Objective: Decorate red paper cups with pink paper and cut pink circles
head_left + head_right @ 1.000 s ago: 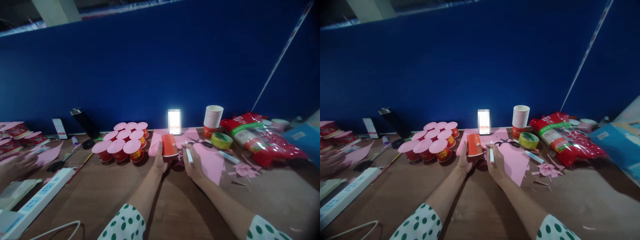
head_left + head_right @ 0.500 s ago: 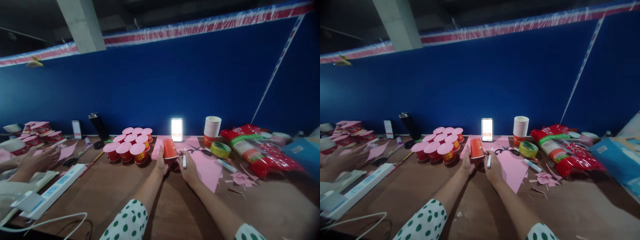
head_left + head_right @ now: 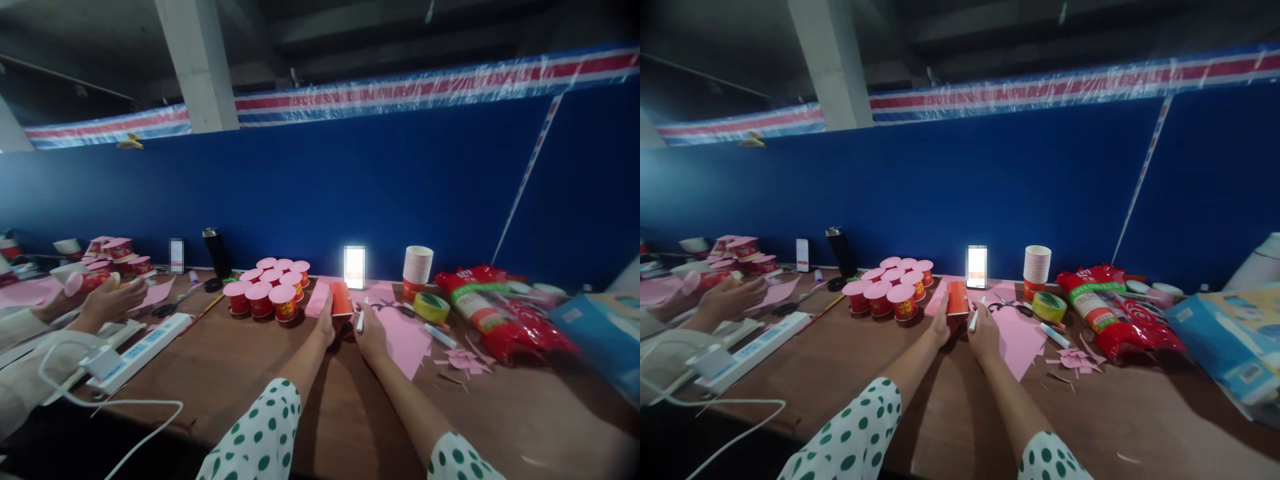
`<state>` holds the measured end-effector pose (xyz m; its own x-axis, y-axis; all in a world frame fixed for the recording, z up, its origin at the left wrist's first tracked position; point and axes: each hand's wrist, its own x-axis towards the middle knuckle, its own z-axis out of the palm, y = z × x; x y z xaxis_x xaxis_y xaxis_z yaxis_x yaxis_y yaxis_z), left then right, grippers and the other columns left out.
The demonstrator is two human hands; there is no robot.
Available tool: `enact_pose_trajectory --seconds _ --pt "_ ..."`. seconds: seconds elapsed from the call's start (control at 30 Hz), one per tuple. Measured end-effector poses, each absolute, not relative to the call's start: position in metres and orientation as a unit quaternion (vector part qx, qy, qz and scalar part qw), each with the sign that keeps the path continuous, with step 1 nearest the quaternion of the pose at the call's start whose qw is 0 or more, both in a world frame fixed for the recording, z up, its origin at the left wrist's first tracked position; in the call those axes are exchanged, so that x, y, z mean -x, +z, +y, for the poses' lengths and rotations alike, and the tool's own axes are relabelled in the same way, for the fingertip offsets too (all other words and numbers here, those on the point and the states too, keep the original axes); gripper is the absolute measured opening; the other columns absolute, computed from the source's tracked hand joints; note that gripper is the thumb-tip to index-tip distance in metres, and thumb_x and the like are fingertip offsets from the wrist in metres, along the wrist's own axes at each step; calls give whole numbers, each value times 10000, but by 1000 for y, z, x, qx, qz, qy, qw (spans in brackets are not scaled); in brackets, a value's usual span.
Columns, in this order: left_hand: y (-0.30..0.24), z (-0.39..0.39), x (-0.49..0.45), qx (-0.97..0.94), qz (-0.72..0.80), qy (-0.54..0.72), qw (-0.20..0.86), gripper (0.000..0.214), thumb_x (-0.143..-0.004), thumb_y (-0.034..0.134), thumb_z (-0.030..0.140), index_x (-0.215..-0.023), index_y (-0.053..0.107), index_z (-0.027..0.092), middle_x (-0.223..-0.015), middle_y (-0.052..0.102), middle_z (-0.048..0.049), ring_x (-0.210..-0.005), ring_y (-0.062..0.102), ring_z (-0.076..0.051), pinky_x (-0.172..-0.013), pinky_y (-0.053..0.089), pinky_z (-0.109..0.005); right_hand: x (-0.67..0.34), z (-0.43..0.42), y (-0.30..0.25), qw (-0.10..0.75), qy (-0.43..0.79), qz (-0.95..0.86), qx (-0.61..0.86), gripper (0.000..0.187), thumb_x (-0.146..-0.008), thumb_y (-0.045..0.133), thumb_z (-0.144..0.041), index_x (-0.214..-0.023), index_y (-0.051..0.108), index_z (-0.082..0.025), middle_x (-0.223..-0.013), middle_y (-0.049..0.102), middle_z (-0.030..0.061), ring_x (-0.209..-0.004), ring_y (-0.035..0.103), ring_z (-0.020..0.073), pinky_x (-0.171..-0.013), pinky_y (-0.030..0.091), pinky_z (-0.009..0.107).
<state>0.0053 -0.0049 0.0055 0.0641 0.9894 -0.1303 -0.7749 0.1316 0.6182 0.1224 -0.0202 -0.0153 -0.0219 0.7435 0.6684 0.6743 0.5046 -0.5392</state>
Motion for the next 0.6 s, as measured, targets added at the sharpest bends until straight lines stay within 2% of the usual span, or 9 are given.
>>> enact_pose_trajectory --seconds 0.2,0.43,0.6 --pt "6 -9 -5 -200 278 632 695 416 -815 561 537 -946 609 145 -692 645 -53 -622 633 -190 -617 534 -304 -125 -23 -13 488 33 -711 505 320 -890 366 -210 -1148 540 -136 -1010 654 136 -932 621 245 -795 492 369" --pt "4 -5 -2 -200 255 644 693 387 -822 573 496 -959 607 136 -750 670 -65 -705 659 -215 -657 549 -324 -124 -18 -17 484 33 -706 516 326 -850 381 -166 -1128 549 -144 -1039 657 134 -928 627 240 -787 492 360" --pt "1 -2 1 -186 246 641 703 406 -806 598 503 -946 613 123 -757 673 -76 -682 656 -201 -661 553 -328 -124 -13 -22 475 39 -704 526 311 -853 379 -172 -1107 557 -144 -1029 663 128 -916 633 241 -780 491 352"
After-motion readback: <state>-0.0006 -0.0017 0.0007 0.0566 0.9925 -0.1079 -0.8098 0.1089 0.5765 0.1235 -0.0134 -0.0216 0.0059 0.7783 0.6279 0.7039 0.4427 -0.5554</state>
